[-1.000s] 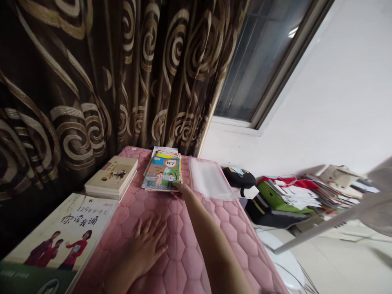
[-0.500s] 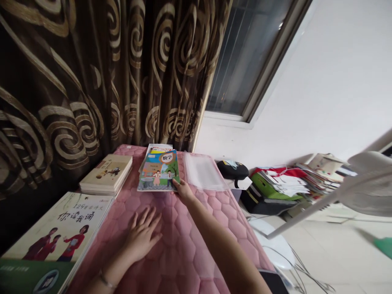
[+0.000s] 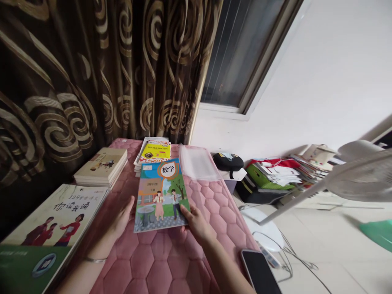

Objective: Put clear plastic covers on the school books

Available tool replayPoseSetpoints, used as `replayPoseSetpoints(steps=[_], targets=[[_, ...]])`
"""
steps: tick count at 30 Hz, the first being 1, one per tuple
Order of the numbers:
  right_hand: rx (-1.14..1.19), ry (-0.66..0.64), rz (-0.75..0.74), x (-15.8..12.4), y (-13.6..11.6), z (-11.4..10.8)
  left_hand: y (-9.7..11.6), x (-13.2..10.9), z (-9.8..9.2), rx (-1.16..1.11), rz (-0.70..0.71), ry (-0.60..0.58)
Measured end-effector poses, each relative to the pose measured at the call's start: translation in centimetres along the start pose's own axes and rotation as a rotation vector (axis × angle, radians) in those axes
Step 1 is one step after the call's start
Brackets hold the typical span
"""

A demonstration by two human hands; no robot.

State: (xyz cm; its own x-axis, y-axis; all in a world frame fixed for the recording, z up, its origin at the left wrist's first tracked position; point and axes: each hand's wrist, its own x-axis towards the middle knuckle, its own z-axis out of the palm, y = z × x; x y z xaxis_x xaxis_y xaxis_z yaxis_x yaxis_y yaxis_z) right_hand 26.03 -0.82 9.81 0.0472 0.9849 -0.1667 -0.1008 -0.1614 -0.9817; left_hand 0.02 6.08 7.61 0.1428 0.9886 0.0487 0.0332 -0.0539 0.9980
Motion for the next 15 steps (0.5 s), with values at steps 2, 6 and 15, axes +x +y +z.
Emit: replayPoseSetpoints(steps=[2,6,15], targets=[[-0.048,-0.016,0.026,-1.1,0.1,0.3,0.0,-0.2,0.2,-0.057,-0.039,-0.068],[-0.040,-0.115,0.101,-2.0,-0.9,-0.1,1.1,-0.6,0.8,-0.146,-0.071,-0.121],[0.036,0.099,0.017,0.9,-3.4,-3.0,4.6,-0.5,3.8,-0.212,-0.099,-0.173]])
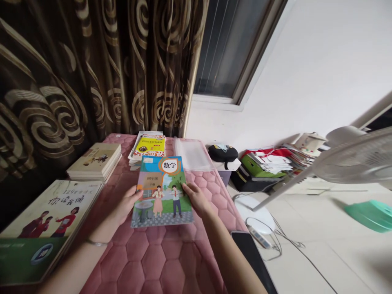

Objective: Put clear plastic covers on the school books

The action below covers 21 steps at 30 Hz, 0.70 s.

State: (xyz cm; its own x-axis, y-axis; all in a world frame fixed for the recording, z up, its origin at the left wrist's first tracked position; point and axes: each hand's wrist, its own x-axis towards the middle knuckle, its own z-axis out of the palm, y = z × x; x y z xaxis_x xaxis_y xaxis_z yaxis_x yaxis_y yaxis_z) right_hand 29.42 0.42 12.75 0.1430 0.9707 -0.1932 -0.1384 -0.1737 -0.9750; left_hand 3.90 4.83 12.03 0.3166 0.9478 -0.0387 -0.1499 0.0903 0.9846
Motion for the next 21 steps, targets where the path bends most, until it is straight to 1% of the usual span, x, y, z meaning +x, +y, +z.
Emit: replayPoseSetpoints(steps=[2,4,7,11,14,16,21], targets=[[-0.083,0.060,-0.049,0.2,-0.2,-0.8,0.0,0.2,0.8,0.031,0.018,-0.033],[-0.153,0.077,-0.081,0.0,-0.4,-1.8,-0.1,0.4,1.5,0.081,0.028,-0.077],[-0.227,0.121,-0.089,-0.7,-0.6,-3.1,-0.7,0.9,2.5,0.203,0.011,-0.119],[-0.377,0.236,-0.058,-1.4,-0.2,-4.2,-1.8,1.6,3.7,0.548,-0.076,-0.092],[-0.454,0.288,-0.034,-1.4,0.9,-4.9,-2.5,1.9,4.5,0.700,-0.129,-0.066],[-0.458,0.280,-0.011,-1.1,1.9,-5.3,-2.9,1.8,4.8,0.759,-0.157,-0.048],[-0.387,0.212,0.031,-0.2,4.0,-5.9,-3.8,1.6,5.1,0.912,-0.199,-0.021]])
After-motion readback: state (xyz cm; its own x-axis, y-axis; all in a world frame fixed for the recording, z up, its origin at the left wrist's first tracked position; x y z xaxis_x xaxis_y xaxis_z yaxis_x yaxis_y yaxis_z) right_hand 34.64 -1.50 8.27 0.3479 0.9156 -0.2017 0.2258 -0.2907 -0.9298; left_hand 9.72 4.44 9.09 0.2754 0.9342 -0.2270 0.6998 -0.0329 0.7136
